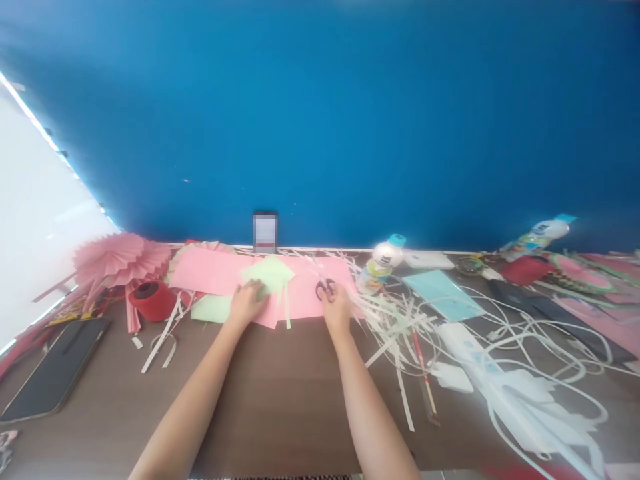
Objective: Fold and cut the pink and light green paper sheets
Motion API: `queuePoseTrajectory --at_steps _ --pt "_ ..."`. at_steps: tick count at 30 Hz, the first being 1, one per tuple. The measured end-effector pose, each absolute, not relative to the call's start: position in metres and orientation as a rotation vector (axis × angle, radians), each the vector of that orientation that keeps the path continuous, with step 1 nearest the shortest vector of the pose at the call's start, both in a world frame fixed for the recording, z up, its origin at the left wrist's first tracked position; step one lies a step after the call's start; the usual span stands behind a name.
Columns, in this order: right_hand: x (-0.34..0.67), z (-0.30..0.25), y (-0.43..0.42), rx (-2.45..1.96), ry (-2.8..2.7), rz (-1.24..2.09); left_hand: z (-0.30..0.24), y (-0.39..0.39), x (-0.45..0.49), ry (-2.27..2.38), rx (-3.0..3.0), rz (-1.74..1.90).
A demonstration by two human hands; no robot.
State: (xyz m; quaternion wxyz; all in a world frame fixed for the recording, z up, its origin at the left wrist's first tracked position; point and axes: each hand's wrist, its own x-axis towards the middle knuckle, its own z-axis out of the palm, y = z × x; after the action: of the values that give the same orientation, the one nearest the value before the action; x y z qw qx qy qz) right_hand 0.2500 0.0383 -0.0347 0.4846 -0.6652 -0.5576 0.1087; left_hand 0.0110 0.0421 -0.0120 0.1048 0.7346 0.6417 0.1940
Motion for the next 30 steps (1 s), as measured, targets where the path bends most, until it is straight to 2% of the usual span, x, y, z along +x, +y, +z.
queuePoseTrajectory --at_steps 4,7,13,18,23,30 --pt "0.241 -0.029 0.030 -1.615 -1.445 0.110 -0.012 0.034 0.017 1.931 2.277 0.490" --pt "0.222 -0.023 0.021 -1.513 -1.720 0.041 -0.008 0.028 0.023 1.895 2.398 0.478" --pt "0.189 -0.018 0.007 -1.371 -2.325 0.251 -0.011 0.018 0.028 1.888 2.595 0.393" --pt "0.197 -0.019 0.007 -1.474 -2.359 0.227 -0.011 0.023 0.013 1.799 2.689 0.294" --pt "0.195 -0.021 0.007 -1.558 -2.436 0.129 -0.009 0.027 -0.007 1.999 2.482 0.309" --pt "0.196 -0.018 0.006 -1.489 -2.574 0.172 -0.018 0.023 -0.025 2.200 2.280 0.385"
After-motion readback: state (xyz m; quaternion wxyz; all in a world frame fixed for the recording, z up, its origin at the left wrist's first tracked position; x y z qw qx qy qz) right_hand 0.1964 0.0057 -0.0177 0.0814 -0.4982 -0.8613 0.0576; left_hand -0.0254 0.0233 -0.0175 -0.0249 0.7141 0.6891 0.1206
